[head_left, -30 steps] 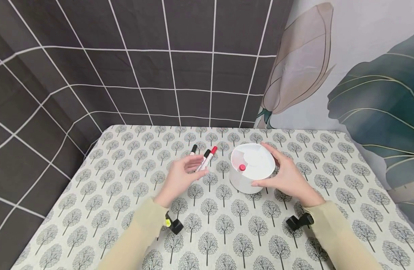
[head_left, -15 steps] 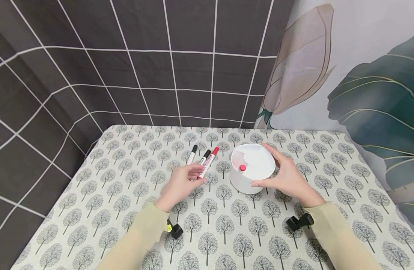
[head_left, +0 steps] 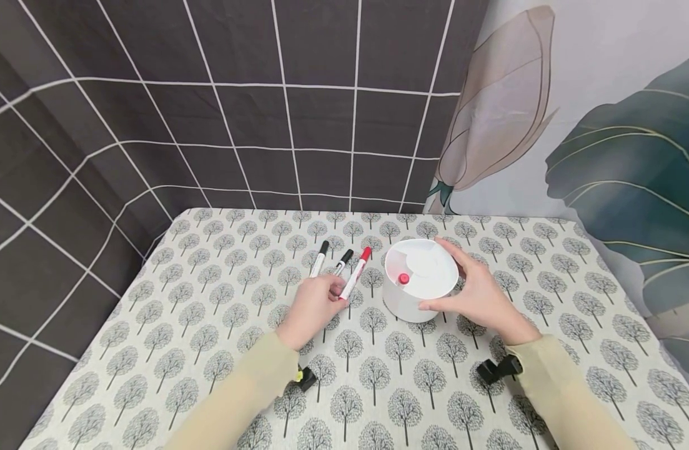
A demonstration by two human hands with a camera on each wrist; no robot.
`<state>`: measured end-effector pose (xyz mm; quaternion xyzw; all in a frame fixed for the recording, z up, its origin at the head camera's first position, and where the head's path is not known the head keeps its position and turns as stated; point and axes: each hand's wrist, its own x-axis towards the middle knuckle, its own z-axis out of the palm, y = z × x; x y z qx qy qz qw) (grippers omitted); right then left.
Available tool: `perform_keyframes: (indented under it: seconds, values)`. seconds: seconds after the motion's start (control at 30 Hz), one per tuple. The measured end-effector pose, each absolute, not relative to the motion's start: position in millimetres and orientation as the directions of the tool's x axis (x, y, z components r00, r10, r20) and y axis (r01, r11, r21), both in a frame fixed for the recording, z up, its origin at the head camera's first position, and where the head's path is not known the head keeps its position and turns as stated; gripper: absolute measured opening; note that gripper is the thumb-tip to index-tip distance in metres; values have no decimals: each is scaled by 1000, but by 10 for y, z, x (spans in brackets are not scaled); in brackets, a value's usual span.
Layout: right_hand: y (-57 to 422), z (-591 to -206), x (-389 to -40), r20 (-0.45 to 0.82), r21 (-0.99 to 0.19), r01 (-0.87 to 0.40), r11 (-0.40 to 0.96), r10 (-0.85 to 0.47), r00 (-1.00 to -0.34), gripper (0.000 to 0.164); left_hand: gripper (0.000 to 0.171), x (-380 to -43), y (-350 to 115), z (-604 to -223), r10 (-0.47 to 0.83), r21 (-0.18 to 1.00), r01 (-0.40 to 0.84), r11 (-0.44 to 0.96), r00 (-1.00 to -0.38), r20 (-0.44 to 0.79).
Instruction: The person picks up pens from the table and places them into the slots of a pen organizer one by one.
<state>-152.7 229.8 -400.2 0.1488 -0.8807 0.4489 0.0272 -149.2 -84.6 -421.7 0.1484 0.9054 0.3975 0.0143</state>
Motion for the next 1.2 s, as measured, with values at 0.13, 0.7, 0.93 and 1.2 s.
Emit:
perform_keyframes:
  seconds: [0.13, 0.7, 0.93, 1.2]
  values:
    - [2298, -4002, -1527, 182, -782, -286, 554, -236, -955, 126, 25, -1494, -829, -4220, 281, 693, 268, 670, -955, 99]
    - [2298, -4003, -1529, 174, -793, -279, 542, -238, -956, 127, 23, -1624, -953, -4099, 159, 759, 241, 605, -970, 182]
    - [2299, -4016, -1527, 181, -798, -285, 531, -240, -954, 125, 21, -1687, -1001, -3954, 68, 818, 244, 521, -967, 245]
    - [2298, -4024, -1531, 189, -803, -289, 522, -237, -953, 124, 23, -1751, -1056, -3667, -11, 857, 296, 422, -943, 332]
